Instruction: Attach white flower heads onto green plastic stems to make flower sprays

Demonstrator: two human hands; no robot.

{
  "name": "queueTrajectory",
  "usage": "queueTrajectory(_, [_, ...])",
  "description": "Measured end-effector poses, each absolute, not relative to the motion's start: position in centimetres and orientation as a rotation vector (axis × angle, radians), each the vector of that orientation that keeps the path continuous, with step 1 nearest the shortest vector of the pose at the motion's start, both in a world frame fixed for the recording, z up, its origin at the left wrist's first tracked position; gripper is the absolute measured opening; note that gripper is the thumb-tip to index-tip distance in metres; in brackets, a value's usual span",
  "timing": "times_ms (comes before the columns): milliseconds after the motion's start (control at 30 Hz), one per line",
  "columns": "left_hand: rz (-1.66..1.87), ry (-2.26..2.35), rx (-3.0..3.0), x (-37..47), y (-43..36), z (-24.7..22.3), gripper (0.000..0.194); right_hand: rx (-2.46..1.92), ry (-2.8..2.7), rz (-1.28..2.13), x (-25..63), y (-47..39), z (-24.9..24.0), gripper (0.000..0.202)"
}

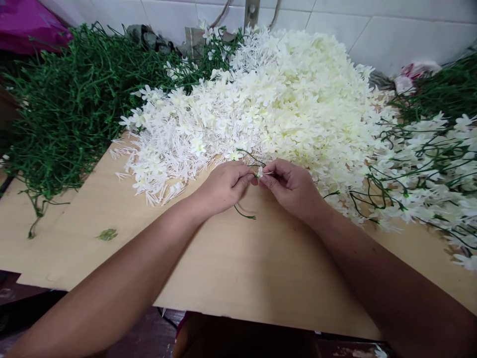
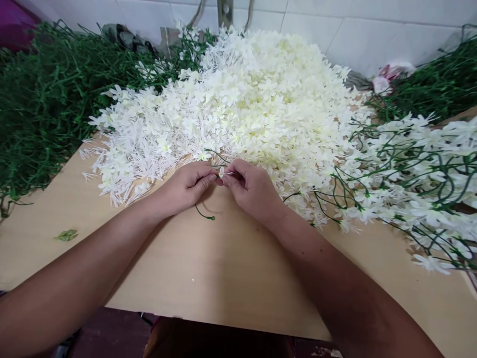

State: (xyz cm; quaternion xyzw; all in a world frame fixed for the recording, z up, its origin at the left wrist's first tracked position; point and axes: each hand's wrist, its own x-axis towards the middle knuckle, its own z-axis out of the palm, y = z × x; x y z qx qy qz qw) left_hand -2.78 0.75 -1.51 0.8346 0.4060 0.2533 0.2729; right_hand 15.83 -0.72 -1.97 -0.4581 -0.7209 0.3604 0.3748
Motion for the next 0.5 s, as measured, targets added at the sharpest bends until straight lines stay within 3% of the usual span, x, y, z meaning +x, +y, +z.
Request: queueTrajectory(500, [0.610, 1.045, 1.993, -2.87, 0.70, -1.25, 0.027, -1.130, -1.822, 1.027, 15.31, -0.84, -1.85, 0.011])
